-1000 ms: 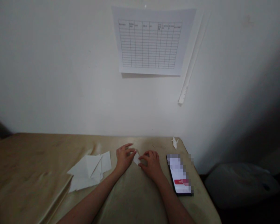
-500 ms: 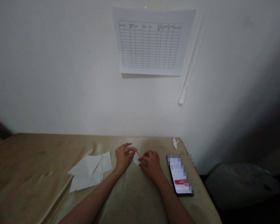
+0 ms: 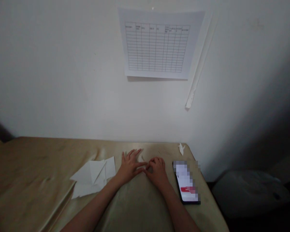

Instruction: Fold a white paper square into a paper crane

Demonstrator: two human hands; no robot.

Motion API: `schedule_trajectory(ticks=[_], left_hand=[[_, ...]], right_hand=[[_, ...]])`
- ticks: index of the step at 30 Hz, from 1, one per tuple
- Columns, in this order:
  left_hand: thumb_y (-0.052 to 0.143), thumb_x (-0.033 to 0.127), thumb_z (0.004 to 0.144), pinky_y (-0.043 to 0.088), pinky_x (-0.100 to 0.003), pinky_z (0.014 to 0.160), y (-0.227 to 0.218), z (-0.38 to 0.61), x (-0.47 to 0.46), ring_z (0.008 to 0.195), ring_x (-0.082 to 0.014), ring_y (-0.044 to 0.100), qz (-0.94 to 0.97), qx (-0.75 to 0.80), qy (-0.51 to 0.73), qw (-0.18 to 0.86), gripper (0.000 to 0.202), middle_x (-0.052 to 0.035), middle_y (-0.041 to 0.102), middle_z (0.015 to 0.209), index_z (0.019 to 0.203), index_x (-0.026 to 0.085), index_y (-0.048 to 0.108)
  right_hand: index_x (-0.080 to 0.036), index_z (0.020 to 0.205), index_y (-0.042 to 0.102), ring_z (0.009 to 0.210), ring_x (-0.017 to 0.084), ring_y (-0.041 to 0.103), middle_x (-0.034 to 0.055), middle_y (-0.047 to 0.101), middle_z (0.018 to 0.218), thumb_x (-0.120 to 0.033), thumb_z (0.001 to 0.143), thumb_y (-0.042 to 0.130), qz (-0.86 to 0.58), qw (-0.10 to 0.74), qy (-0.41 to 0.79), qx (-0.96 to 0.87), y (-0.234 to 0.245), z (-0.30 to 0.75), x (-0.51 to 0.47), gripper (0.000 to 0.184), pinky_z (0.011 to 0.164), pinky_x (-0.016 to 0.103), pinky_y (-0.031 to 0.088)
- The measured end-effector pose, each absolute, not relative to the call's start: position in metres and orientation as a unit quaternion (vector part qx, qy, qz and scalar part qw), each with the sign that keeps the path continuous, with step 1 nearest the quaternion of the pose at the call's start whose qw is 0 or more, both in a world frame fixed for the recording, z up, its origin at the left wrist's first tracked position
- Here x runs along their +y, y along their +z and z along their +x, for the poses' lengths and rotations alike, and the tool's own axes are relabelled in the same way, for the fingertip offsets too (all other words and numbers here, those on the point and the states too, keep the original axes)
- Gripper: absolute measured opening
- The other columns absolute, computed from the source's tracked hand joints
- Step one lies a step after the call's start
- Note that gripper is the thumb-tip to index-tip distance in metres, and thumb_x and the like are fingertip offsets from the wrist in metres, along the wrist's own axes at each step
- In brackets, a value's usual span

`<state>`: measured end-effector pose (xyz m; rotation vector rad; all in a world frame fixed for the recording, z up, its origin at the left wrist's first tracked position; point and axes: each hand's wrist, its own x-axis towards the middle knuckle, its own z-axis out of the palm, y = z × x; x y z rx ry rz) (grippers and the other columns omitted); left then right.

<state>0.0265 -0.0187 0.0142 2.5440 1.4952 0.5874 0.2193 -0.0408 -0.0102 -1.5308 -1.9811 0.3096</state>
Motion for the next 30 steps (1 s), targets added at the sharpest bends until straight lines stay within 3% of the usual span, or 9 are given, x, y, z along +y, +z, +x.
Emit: schedule_trajectory(ticks=[7,13,21,30], left_hand=[[0.076,0.045,0.078,-0.008,-0.079,0.109,0.007,0.016,-0.021,0.147,-0.0446,0.021,0.852,0.487,0.173,0.088,0.044,0.0074,0.032,0.160,0.117,0.060,0.063],[0.062,0.055,0.086,-0.006,-0.078,0.108,0.002,0.012,-0.022,0.150,-0.0436,0.016,0.843,0.509,0.124,0.121,0.045,0.0032,0.028,0.163,0.130,0.060,0.053],[0.059,0.060,0.086,-0.005,-0.078,0.108,0.001,0.015,-0.022,0.149,-0.0452,0.016,0.829,0.534,0.103,0.132,0.046,0.0022,0.028,0.162,0.131,0.061,0.050],[0.045,0.077,0.083,-0.004,-0.082,0.103,0.008,0.012,-0.018,0.150,-0.0434,0.013,0.834,0.543,0.022,0.093,0.060,-0.0008,0.018,0.165,0.140,0.062,0.033]], right_hand=[[-0.026,0.083,0.071,0.111,0.025,0.052,0.0042,0.064,0.106,-0.028,0.076,0.077,-0.578,0.309,0.126,-0.744,-0.012,0.220,-0.041,0.010,0.105,0.042,0.034],[-0.026,0.083,0.071,0.113,0.025,0.052,0.0045,0.063,0.108,-0.028,0.077,0.076,-0.584,0.308,0.126,-0.741,-0.012,0.220,-0.042,0.009,0.106,0.043,0.034],[-0.026,0.085,0.070,0.112,0.023,0.051,0.0032,0.061,0.109,-0.028,0.076,0.077,-0.585,0.298,0.139,-0.742,-0.009,0.220,-0.042,0.012,0.106,0.042,0.033],[-0.025,0.085,0.071,0.111,0.023,0.050,0.0042,0.061,0.109,-0.031,0.075,0.078,-0.594,0.292,0.127,-0.739,-0.008,0.218,-0.041,0.013,0.104,0.039,0.033]])
